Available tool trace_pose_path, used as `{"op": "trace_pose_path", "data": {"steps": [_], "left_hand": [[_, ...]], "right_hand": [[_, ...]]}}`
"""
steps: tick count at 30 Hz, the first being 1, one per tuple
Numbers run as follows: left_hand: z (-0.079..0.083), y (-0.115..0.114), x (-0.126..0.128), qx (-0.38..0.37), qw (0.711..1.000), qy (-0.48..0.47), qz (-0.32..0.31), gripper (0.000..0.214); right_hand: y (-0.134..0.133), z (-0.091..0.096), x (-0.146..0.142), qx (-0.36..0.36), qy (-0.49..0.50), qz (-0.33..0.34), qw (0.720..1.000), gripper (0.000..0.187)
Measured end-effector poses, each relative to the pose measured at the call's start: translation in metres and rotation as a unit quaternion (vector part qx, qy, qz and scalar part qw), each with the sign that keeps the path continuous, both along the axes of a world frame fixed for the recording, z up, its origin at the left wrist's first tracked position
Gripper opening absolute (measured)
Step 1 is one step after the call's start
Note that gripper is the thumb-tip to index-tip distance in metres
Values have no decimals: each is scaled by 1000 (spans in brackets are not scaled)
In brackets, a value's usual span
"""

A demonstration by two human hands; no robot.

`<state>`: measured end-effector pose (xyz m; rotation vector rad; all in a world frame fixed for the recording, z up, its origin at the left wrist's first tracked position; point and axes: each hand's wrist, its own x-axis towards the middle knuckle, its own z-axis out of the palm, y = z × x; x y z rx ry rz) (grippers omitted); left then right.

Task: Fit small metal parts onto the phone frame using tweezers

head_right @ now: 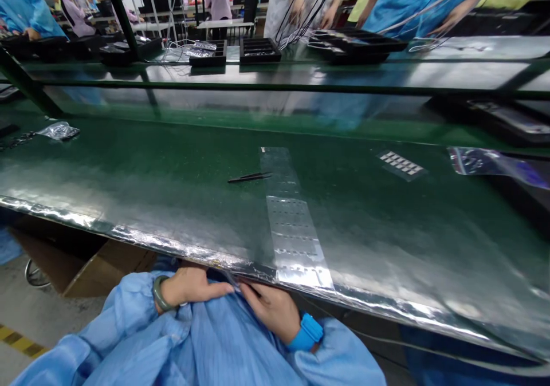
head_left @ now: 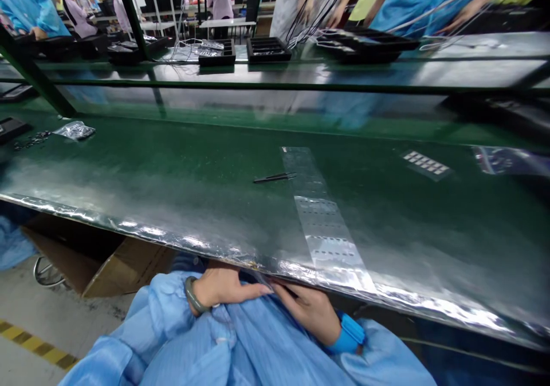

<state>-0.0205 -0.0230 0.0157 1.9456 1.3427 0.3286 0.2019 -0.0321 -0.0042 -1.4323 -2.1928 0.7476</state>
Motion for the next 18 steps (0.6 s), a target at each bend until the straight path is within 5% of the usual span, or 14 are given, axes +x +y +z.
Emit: {"op": "trace_pose_path", "data": {"steps": [8,14,18], "left_hand": [[-2,5,25,3,1000,8,-18,33],[-7,12,25,2,999,17,-37,31],[-5,9,23,7,999,17,-31,32]], "right_hand": [[-17,12,2,147,21,-49,988,20],[-32,15,-4,302,109,53,946,23],[-32,21,-7,318,113,-2,941,25]]}}
